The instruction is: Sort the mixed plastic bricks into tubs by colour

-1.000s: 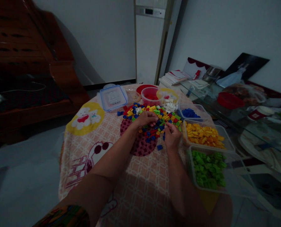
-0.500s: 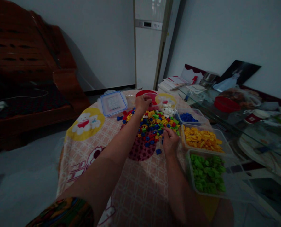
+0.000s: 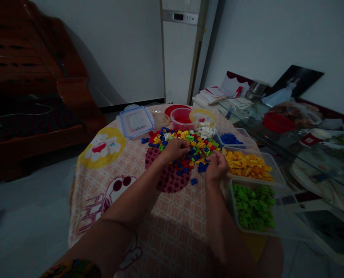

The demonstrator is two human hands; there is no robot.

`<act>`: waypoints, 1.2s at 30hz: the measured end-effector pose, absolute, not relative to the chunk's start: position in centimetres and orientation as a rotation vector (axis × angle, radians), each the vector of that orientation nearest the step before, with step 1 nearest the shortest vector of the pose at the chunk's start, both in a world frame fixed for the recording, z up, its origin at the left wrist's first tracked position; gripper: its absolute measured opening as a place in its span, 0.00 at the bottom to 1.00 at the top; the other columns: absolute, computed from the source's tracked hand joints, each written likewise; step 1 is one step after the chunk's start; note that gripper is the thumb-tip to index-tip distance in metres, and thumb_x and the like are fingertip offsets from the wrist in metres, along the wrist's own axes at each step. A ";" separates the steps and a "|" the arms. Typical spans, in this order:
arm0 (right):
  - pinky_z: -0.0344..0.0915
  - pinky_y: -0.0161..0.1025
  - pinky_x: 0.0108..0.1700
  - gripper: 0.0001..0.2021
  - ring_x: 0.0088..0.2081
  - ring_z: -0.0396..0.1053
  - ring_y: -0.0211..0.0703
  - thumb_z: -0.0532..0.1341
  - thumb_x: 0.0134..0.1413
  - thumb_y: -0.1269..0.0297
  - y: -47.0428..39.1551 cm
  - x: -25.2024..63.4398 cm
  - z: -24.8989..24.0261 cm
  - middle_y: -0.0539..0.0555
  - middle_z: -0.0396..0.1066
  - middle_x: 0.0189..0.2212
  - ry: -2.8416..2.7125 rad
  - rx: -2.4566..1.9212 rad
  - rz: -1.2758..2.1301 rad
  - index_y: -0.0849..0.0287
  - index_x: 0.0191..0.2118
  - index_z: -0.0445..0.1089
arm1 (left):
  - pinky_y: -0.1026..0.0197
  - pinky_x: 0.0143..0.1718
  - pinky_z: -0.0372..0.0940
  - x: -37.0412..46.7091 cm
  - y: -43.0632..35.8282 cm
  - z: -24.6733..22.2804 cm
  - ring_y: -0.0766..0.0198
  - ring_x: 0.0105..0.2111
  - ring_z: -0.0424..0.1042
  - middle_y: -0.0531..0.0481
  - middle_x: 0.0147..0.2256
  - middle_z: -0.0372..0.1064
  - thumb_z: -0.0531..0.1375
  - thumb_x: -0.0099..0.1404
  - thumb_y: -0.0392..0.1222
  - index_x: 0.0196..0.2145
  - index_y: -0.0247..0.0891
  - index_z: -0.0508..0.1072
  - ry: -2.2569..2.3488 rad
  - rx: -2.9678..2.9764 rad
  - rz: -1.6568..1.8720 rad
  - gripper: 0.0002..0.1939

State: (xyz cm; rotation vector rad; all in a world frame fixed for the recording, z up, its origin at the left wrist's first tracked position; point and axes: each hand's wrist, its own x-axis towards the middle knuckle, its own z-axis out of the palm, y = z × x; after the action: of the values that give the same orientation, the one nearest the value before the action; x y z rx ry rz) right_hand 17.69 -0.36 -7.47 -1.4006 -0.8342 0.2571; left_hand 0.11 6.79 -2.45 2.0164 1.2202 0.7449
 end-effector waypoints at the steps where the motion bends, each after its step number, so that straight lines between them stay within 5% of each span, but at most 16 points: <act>1: 0.71 0.44 0.42 0.21 0.30 0.75 0.48 0.56 0.57 0.55 -0.4 17.9 -7.4 0.53 0.76 0.22 -0.829 -1.412 0.224 0.64 0.44 0.80 | 0.66 0.32 0.64 0.3 6.7 -2.4 0.66 0.26 0.72 0.53 0.23 0.75 0.64 0.59 0.35 0.30 0.34 0.81 1.211 2.074 0.721 0.04; 22: 0.71 0.45 0.46 0.22 0.36 0.76 0.51 0.53 0.57 0.58 -0.5 18.4 -7.4 0.57 0.80 0.29 -0.897 -1.458 0.184 0.64 0.46 0.79 | 0.66 0.30 0.60 0.8 5.7 -2.0 0.66 0.26 0.73 0.55 0.26 0.78 0.67 0.53 0.30 0.29 0.40 0.84 0.984 2.315 0.285 0.08; 36: 0.71 0.46 0.47 0.21 0.35 0.77 0.51 0.54 0.57 0.58 -0.4 18.3 -7.8 0.56 0.79 0.29 -0.894 -1.431 0.229 0.63 0.47 0.79 | 0.67 0.32 0.62 -1.7 7.0 -2.1 0.66 0.27 0.72 0.53 0.27 0.78 0.63 0.53 0.31 0.31 0.36 0.83 1.060 2.191 0.436 0.09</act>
State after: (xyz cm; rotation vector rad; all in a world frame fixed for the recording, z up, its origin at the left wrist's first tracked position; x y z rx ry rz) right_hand 18.30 -0.35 -7.81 -1.4307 -0.8941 0.2286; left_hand -1.75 7.02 -2.06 2.1909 1.0599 0.4358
